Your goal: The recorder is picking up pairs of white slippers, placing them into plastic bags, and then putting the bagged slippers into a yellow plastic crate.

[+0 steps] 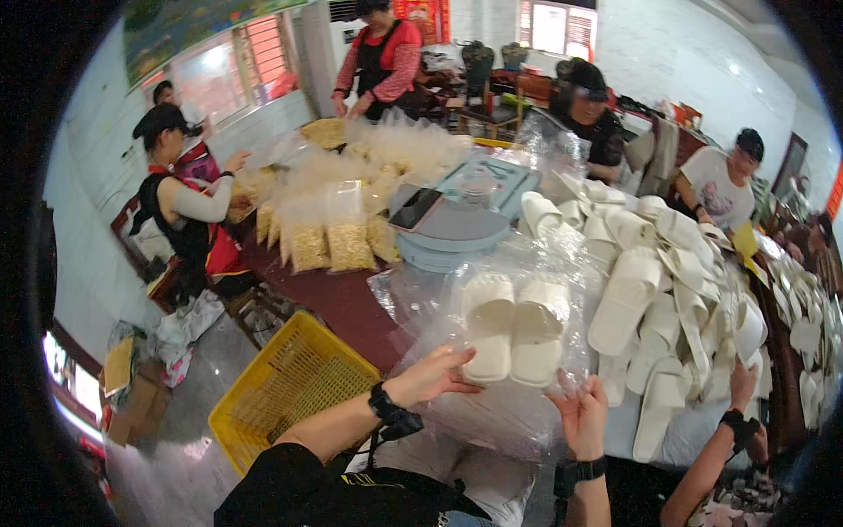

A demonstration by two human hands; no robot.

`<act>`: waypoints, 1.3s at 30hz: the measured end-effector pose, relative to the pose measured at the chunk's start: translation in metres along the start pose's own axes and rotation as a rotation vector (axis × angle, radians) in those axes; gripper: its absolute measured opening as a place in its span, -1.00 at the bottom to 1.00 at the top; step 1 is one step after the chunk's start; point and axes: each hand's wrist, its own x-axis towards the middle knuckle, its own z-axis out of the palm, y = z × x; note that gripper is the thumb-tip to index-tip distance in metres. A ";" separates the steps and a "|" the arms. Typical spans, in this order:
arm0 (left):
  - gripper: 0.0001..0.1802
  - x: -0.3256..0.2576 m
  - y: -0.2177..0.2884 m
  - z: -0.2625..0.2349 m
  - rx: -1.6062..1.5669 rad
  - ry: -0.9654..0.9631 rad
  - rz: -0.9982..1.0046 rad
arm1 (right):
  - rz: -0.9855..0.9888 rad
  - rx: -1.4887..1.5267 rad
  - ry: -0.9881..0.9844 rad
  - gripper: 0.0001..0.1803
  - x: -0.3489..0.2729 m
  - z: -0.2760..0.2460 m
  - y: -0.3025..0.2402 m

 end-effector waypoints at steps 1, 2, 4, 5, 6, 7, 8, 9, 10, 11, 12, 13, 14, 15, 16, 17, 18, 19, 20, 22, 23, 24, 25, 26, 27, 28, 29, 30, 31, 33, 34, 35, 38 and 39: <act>-0.26 -0.001 0.007 0.004 -0.076 -0.060 -0.038 | -0.006 0.024 0.033 -0.80 -0.001 -0.001 0.002; -0.29 -0.002 0.011 0.006 -0.152 -0.122 -0.073 | -0.050 0.027 -0.045 -0.82 -0.002 -0.003 0.006; -0.32 0.004 0.007 0.002 -0.200 -0.091 -0.079 | -0.024 0.019 -0.025 -0.84 -0.004 0.009 0.008; -0.34 0.006 0.005 -0.002 -0.242 -0.078 -0.103 | -0.012 0.010 0.018 -0.85 -0.003 0.014 0.012; -0.41 0.008 0.006 0.004 -0.225 -0.023 -0.129 | -0.034 0.001 -0.005 -0.83 -0.003 0.008 0.016; -0.41 0.013 0.001 0.005 -0.230 -0.012 -0.115 | -0.025 0.001 -0.022 -0.83 -0.003 0.009 0.020; -0.42 0.020 -0.008 0.005 -0.132 0.094 -0.104 | -0.035 0.036 -0.019 -0.84 -0.003 0.012 0.023; -0.43 0.019 -0.007 0.007 -0.032 0.196 -0.097 | -0.048 0.072 -0.011 -0.84 -0.004 0.012 0.025; -0.44 0.018 -0.003 0.005 -0.050 0.114 -0.125 | -0.048 0.091 0.004 -0.85 -0.005 0.011 0.027; -0.44 0.016 -0.003 0.006 -0.051 0.121 -0.120 | -0.043 0.092 -0.003 -0.85 -0.004 0.008 0.030; -0.45 0.011 -0.001 0.013 -0.143 0.093 -0.082 | -0.050 0.076 -0.017 -0.69 -0.004 0.006 0.031; -0.46 0.009 0.000 0.016 -0.234 0.064 -0.045 | -0.058 0.060 -0.029 -0.50 -0.004 0.005 0.032; -0.46 0.009 0.001 0.016 -0.234 0.065 -0.046 | -0.057 0.060 -0.028 -0.50 -0.004 0.004 0.033; -0.46 0.010 0.002 0.017 -0.303 0.021 -0.062 | -0.071 0.084 -0.038 -0.53 -0.005 0.009 0.033; -0.45 0.010 0.002 0.018 -0.371 -0.024 -0.079 | -0.086 0.106 -0.045 -0.55 -0.007 0.015 0.032; -0.45 0.011 0.002 0.018 -0.371 -0.027 -0.086 | -0.088 0.106 -0.038 -0.55 -0.009 0.022 0.031; -0.49 0.012 0.001 0.018 -0.402 -0.022 -0.083 | -0.079 0.108 -0.034 -0.72 -0.010 0.029 0.028; -0.53 0.014 0.000 0.016 -0.432 -0.016 -0.082 | -0.071 0.109 -0.030 -0.81 -0.011 0.033 0.025; -0.53 0.018 -0.002 0.012 -0.470 -0.029 -0.091 | -0.058 0.112 -0.045 -0.78 -0.009 0.032 0.026; -0.53 0.023 -0.006 0.006 -0.492 -0.070 -0.087 | -0.066 0.119 -0.074 -0.78 -0.004 0.020 0.032; -0.54 0.024 -0.008 0.003 -0.515 -0.100 -0.068 | -0.065 0.129 -0.118 -0.77 -0.003 0.016 0.034; -0.55 0.016 -0.002 0.009 -0.525 -0.097 -0.062 | -0.060 0.081 -0.061 -0.70 -0.002 0.018 0.036; -0.55 0.012 -0.001 0.011 -0.525 -0.103 -0.072 | -0.066 0.079 -0.052 -0.70 -0.001 0.013 0.037; -0.54 0.009 -0.001 0.011 -0.485 -0.078 -0.052 | -0.045 -0.003 -0.019 -0.66 0.001 0.008 0.039; -0.53 0.003 0.000 0.010 -0.448 -0.046 -0.025 | -0.016 -0.084 0.007 -0.61 0.002 0.006 0.041; -0.53 -0.004 0.002 0.009 -0.455 -0.041 -0.024 | -0.008 -0.152 -0.023 -0.53 0.002 0.008 0.042; -0.51 -0.011 0.005 0.008 -0.472 -0.080 -0.014 | 0.001 -0.157 -0.027 -0.53 0.004 0.002 0.048; -0.50 -0.020 0.010 0.006 -0.489 -0.117 -0.001 | -0.013 -0.265 -0.026 -0.52 0.010 -0.009 0.057; -0.50 -0.029 0.015 0.005 -0.502 -0.106 0.005 | -0.025 -0.374 -0.028 -0.50 0.013 -0.013 0.060; -0.47 -0.052 0.027 -0.003 -0.510 -0.136 0.046 | -0.052 -0.533 -0.064 -0.50 0.017 -0.016 0.060; -0.47 -0.065 0.032 -0.010 -0.526 -0.118 0.051 | -0.100 -0.684 -0.086 -0.50 0.016 -0.015 0.059; -0.43 -0.079 0.036 -0.019 -0.542 -0.142 0.104 | -0.079 -0.691 -0.099 -0.50 0.015 -0.014 0.058; -0.39 -0.133 0.051 -0.048 -0.577 -0.066 0.250 | -0.031 -0.739 -0.096 -0.59 0.010 0.000 0.049; -0.39 -0.151 0.054 -0.062 -0.556 0.005 0.298 | -0.018 -0.745 -0.107 -0.59 0.008 0.003 0.046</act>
